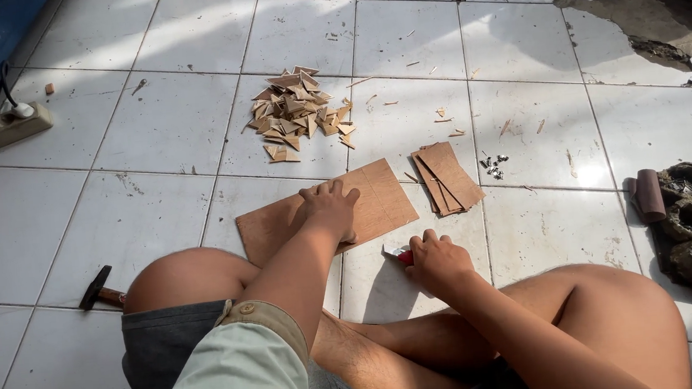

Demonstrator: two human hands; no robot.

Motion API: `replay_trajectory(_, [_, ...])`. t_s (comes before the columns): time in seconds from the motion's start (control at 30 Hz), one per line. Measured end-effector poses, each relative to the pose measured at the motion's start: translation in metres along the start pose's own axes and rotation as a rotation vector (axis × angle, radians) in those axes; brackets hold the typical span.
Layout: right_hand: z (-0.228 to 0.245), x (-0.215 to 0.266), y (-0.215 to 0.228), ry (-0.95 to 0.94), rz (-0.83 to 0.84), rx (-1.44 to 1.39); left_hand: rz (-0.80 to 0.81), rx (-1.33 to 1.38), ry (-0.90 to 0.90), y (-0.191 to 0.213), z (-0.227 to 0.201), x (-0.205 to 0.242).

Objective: The person is using a utility knife to score and break small pieces of thin wood or plywood into smaller segments while sitting on the floor.

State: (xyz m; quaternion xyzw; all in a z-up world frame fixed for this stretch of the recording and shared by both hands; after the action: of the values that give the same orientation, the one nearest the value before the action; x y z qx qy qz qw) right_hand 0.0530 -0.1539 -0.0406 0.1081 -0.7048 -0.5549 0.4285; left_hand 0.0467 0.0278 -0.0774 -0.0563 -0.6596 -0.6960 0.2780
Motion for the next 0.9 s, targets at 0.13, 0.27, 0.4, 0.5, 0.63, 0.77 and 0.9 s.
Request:
replay_trajectory(0.13, [0.0, 0.004, 0.031, 0.041, -0.053, -0.061, -0.057, 0.218, 0.095, 0.034, 0.011, 0.04])
replay_trajectory(0.27, [-0.007, -0.003, 0.048, -0.088, -0.28, -0.594, -0.004, 0.382, 0.174, 0.045, 0.018, 0.04])
replay_trajectory(0.4, [-0.019, -0.014, 0.051, -0.16, -0.457, -0.772, -0.034, 0.472, 0.167, 0.047, 0.012, 0.02])
replay_trajectory(0.5, [-0.022, -0.022, 0.049, -0.145, -0.469, -0.912, -0.244, 0.745, 0.073, 0.048, 0.013, -0.003])
replay_trajectory(0.63, [-0.033, -0.026, 0.05, -0.214, -0.485, -1.13, -0.362, 0.875, -0.008, 0.083, 0.014, 0.007])
replay_trajectory(0.77, [-0.032, -0.038, 0.032, -0.263, -0.286, -1.518, -0.444, 0.952, -0.147, 0.107, 0.007, 0.016])
replay_trajectory(0.9, [-0.027, -0.041, 0.018, -0.272, -0.011, -2.117, -0.373, 1.024, -0.192, 0.119, 0.0, 0.023])
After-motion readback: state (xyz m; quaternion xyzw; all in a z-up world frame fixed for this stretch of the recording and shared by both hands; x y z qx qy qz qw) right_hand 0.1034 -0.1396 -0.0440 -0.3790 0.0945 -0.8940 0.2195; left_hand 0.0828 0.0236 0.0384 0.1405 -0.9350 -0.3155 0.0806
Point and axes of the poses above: each hand's wrist, its own x-axis away from the middle knuckle, its own y-axis out of the back of the hand, z = x × y, the point moved 5 cm from there along -x, towards the middle knuckle, and after that the axes turned 5 degrees about -z, right-handed, at the moved point
